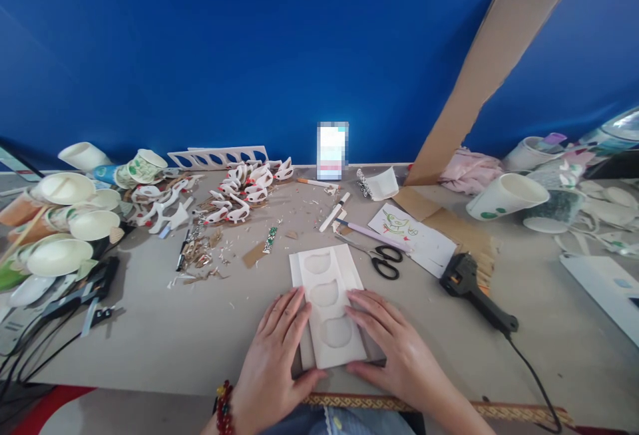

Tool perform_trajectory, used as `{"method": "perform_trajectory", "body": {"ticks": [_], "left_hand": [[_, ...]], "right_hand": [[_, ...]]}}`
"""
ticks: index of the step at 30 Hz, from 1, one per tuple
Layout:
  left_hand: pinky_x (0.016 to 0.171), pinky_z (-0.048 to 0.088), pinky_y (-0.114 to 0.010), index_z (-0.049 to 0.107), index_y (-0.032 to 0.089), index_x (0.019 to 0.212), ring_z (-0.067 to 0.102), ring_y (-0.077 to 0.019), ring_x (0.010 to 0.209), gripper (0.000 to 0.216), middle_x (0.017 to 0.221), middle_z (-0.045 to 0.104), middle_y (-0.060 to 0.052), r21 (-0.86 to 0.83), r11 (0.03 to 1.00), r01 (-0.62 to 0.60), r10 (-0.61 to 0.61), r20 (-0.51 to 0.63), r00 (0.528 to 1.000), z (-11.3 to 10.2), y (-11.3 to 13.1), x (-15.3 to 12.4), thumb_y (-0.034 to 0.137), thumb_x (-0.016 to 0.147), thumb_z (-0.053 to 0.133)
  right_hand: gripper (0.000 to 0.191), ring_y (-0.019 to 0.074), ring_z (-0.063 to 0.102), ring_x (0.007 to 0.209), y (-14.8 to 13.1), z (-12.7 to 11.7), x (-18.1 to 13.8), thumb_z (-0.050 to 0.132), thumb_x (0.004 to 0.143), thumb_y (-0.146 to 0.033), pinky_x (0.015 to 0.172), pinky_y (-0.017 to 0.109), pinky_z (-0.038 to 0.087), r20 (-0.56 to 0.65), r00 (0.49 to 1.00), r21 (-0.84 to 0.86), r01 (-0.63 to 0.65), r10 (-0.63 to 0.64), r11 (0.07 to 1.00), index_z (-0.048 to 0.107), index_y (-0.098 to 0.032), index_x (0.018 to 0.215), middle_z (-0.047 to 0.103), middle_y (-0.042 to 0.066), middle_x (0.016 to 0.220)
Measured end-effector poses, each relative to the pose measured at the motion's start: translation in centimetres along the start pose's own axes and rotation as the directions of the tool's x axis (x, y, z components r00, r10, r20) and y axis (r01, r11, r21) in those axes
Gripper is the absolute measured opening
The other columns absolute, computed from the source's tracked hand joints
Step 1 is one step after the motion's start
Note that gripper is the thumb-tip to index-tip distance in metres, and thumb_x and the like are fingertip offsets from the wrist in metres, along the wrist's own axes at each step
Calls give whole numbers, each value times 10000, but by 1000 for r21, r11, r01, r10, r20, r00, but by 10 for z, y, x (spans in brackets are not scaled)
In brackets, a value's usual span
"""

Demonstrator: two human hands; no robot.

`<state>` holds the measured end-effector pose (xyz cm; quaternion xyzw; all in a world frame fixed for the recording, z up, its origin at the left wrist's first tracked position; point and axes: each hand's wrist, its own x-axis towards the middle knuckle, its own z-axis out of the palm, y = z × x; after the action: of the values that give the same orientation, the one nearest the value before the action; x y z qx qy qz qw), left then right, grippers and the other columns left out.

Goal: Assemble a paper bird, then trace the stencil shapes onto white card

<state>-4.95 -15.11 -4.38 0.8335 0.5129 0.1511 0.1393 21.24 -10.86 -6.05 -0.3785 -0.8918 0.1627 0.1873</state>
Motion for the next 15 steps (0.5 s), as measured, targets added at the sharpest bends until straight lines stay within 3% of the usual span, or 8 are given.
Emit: {"method": "perform_trajectory", "body": {"ticks": [15], "left_hand": [[1150,300,-509,290,136,1479,197,-321,1462,744,1591,228,-136,22,1000,-13,13,8,1000,-1,1,0,314,833,614]], "right_hand": [[583,323,452,1320,-2,-3,2,722,787,-451,1059,467,454,-22,1000,5,-12,12,1000,581,-187,1287,519,139,1413]]}}
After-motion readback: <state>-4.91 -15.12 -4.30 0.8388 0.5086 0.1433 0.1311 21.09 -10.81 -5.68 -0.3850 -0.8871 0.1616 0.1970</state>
